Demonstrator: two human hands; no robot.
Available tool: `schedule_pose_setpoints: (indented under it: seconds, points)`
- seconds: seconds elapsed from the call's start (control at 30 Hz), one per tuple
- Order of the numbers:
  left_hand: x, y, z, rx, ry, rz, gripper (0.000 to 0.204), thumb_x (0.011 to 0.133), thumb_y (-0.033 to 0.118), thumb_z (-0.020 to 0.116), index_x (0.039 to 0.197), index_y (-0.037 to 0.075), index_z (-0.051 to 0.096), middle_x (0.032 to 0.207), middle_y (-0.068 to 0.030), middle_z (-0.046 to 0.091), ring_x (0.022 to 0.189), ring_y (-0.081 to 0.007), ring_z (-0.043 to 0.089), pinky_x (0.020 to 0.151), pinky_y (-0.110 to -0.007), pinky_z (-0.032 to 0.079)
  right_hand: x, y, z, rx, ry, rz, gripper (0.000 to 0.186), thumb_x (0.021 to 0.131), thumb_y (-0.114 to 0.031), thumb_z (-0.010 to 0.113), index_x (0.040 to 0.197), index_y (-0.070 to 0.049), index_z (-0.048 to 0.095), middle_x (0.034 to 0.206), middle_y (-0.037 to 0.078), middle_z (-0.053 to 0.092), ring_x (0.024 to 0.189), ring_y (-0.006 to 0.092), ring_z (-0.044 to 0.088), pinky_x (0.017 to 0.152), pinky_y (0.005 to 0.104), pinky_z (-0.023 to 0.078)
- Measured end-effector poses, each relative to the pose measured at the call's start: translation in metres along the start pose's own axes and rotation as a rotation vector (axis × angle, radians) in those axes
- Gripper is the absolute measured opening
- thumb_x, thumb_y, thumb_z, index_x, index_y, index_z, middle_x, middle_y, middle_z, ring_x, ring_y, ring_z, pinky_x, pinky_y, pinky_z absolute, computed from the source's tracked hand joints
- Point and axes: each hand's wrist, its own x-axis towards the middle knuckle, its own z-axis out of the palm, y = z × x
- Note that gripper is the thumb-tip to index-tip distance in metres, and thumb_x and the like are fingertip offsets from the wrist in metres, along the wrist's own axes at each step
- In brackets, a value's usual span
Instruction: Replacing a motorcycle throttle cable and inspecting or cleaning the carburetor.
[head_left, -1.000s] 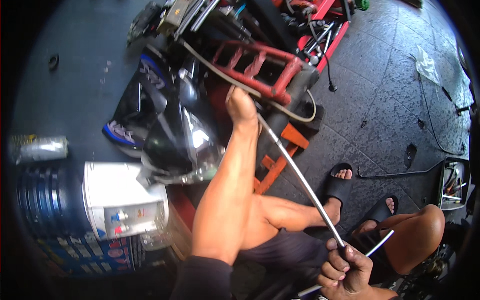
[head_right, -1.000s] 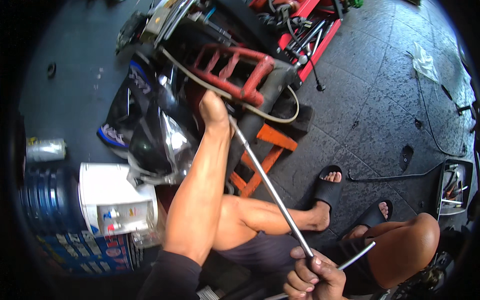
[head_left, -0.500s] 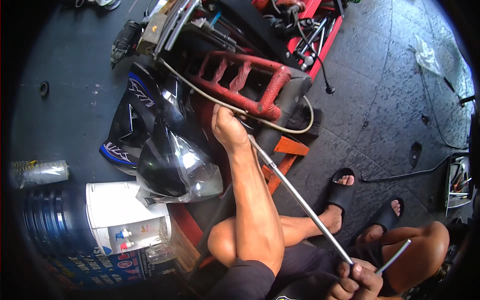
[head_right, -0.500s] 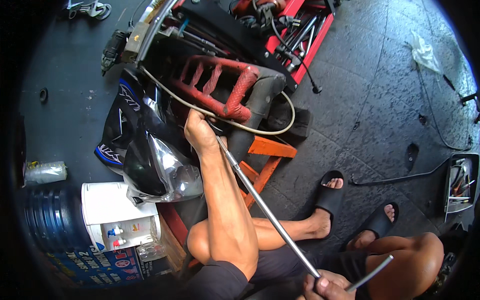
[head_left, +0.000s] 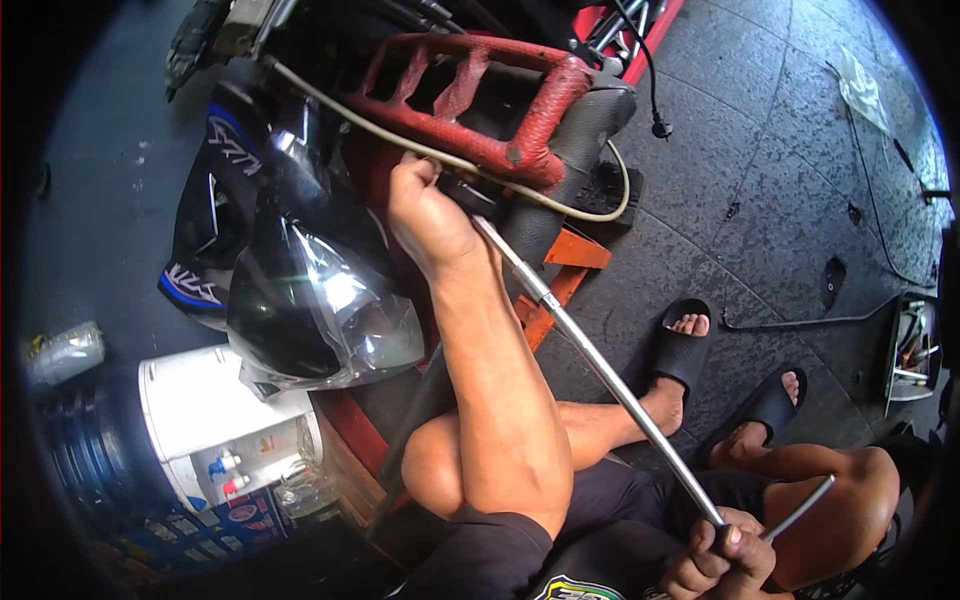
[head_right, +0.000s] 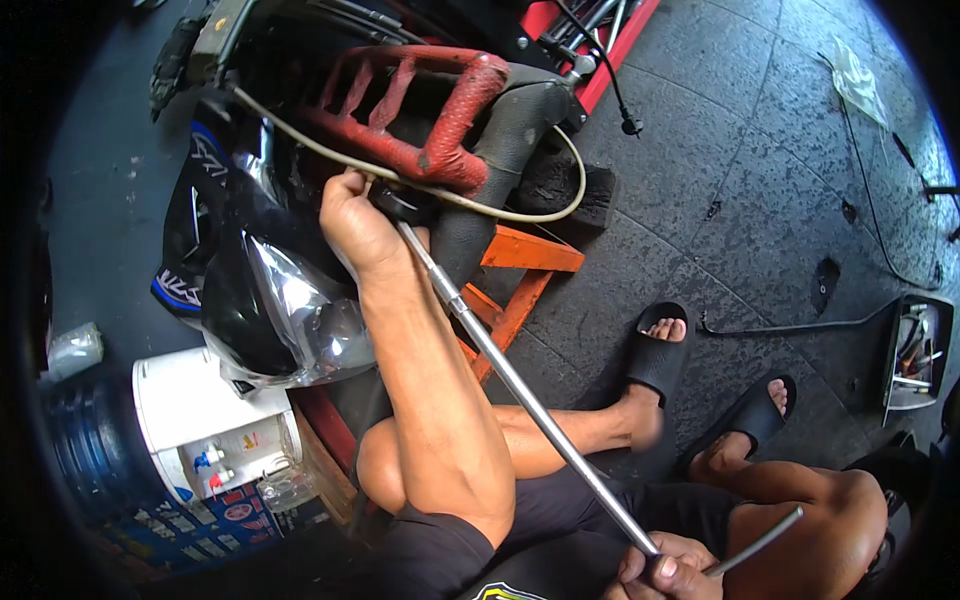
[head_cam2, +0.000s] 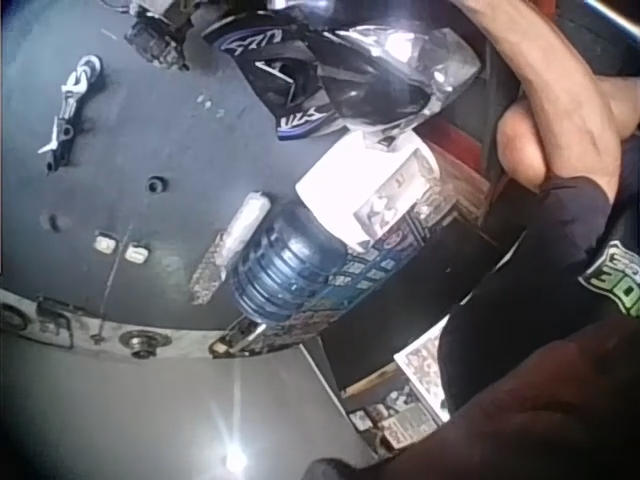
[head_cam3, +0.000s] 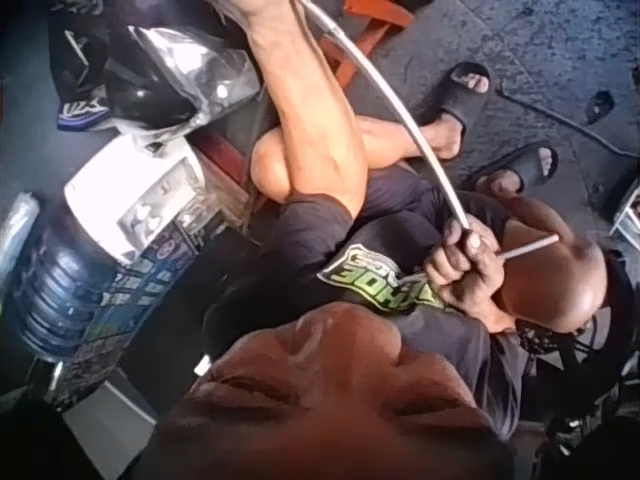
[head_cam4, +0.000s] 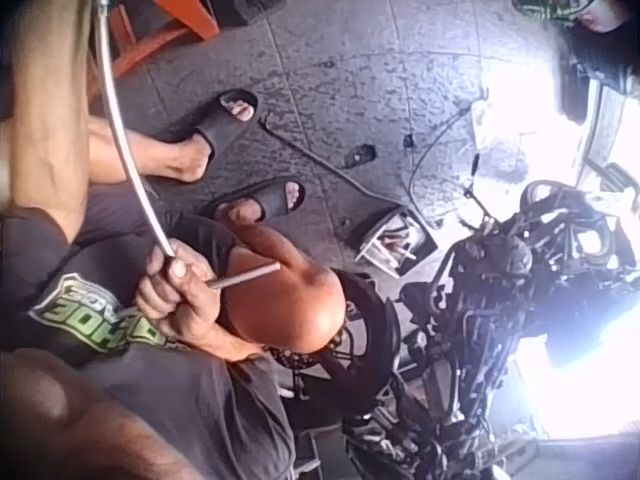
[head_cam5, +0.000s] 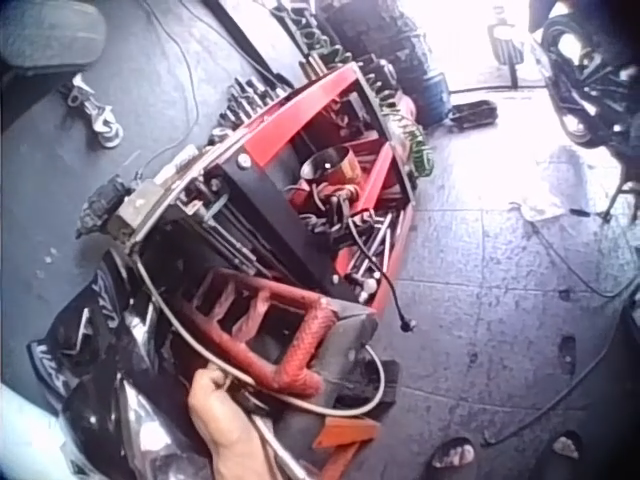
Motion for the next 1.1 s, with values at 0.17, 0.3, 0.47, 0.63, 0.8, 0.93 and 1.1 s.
schedule_pose_setpoints:
  seconds: [0.17,0.3,0.47,0.63,0.8,0.93,1.1]
  points:
    - [-0.001,0.001,-0.001,-0.033,0.008,0.007,0.045,0.087,0.029,0.038,0.110,-0.003,0.060,0.092,-0.0074,0.062,0.084,-0.0178,0.058,0.080,-0.031,0.047,-0.001,-0.008,-0.008,0.162,-0.004,0.094,0.032,0.099,-0.024,0.053,0.109,0.006,0.050,0.058,-0.005,0.030,0.045,0.0073,0.027,0.042,0.0246,0.024]
    - [-0.006,0.005,-0.001,0.034,-0.038,-0.016,0.054,0.092,0.039,0.029,0.110,-0.001,0.059,0.088,-0.0065,0.060,0.074,-0.0154,0.052,0.069,-0.028,0.043,-0.005,-0.016,-0.004,0.218,0.010,0.116,0.038,0.099,-0.024,0.052,0.116,0.009,0.048,0.061,-0.004,0.032,0.046,0.0068,0.028,0.042,0.0238,0.025]
    - [-0.008,0.004,-0.001,0.108,-0.064,0.033,0.057,0.090,0.046,0.028,0.096,0.002,0.064,0.073,-0.0020,0.057,0.064,-0.0134,0.045,0.060,-0.026,0.039,-0.017,-0.030,0.007,0.196,0.019,0.134,0.044,0.101,-0.026,0.049,0.124,0.011,0.045,0.062,-0.003,0.034,0.047,0.0072,0.029,0.042,0.0236,0.026]
    - [-0.006,0.003,0.000,0.164,-0.098,0.055,0.054,0.089,0.047,0.029,0.090,0.004,0.061,0.070,-0.0018,0.054,0.062,-0.0125,0.043,0.058,-0.026,0.036,-0.019,-0.043,0.012,0.280,0.111,0.165,0.040,0.100,-0.026,0.049,0.120,0.009,0.046,0.062,-0.004,0.034,0.047,0.0067,0.029,0.042,0.0226,0.026]
    - [-0.011,0.004,0.006,0.190,-0.008,0.112,0.036,0.090,0.033,0.037,0.087,0.005,0.059,0.069,-0.0019,0.053,0.061,-0.0123,0.044,0.058,-0.027,0.036,-0.011,-0.048,0.013,0.203,0.173,0.205,0.027,0.095,-0.022,0.053,0.105,0.003,0.050,0.058,-0.005,0.030,0.043,0.0071,0.025,0.040,0.0235,0.022]
    - [-0.015,0.005,0.009,0.344,-0.058,0.133,0.018,0.083,0.017,0.044,0.080,0.007,0.059,0.066,0.0007,0.046,0.060,-0.0102,0.041,0.057,-0.023,0.035,-0.008,-0.058,0.018,0.059,0.168,0.151,0.026,0.097,-0.021,0.052,0.093,0.004,0.049,0.055,-0.005,0.027,0.040,0.0063,0.021,0.037,0.0240,0.018]
    - [-0.010,0.003,0.005,0.369,-0.028,0.128,0.021,0.078,0.010,0.040,0.072,0.005,0.059,0.063,0.0002,0.046,0.057,-0.0092,0.039,0.057,-0.024,0.031,-0.004,-0.070,0.025,0.004,0.133,0.145,0.027,0.098,-0.023,0.053,0.090,0.003,0.049,0.054,-0.004,0.027,0.039,0.0072,0.022,0.036,0.0248,0.019]
